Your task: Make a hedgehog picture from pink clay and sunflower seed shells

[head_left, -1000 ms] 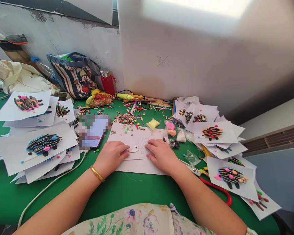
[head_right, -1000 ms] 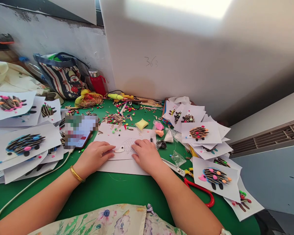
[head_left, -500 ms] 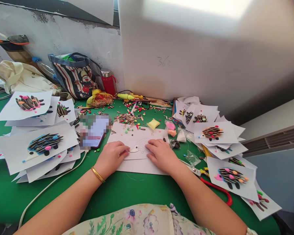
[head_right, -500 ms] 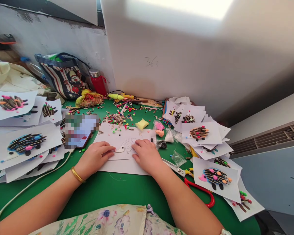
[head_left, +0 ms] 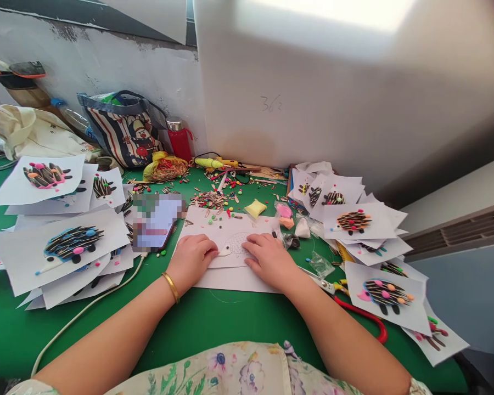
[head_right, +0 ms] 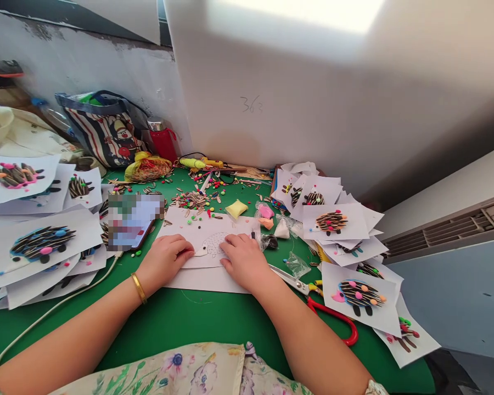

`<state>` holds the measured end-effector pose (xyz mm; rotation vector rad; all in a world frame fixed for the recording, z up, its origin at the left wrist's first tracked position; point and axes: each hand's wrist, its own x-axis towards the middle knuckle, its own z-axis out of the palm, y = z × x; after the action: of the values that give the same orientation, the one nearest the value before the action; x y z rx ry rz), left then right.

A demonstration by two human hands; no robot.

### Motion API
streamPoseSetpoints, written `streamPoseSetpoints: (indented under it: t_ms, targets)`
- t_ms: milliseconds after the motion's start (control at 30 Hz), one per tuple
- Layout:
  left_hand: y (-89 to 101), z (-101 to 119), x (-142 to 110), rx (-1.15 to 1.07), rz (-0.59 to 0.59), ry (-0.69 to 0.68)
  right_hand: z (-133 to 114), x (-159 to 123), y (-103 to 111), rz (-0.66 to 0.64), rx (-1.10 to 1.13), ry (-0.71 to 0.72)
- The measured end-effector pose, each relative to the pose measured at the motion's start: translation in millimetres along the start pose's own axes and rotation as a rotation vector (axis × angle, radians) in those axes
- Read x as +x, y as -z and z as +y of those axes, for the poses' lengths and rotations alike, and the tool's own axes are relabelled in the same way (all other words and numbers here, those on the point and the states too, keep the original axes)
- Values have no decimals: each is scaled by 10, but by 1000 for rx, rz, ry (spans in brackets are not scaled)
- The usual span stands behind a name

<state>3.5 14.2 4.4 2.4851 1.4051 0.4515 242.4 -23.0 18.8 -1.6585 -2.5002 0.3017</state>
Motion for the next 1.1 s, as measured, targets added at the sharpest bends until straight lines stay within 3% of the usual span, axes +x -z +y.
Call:
streamPoseSetpoints:
  t_ms: [200, 333, 533, 667, 867, 1100]
  targets:
    - [31, -30, 9, -57, 49, 20, 12, -4, 1, 36, 25, 15]
    - [92, -52, 48, -127, 105, 47, 126, 6, 58, 189, 63, -15]
    - [179, 34, 194, -211, 44, 103, 482, -3, 198, 406, -80, -289]
    - [120, 110, 334, -214, -17, 91, 634, -12, 212, 403, -159, -420]
    - [-43, 99, 405, -228, -19, 99, 763, -11, 227, 326, -222, -551]
    - [-151, -7, 353, -290, 21, 72, 921, -13, 269, 336, -274, -585]
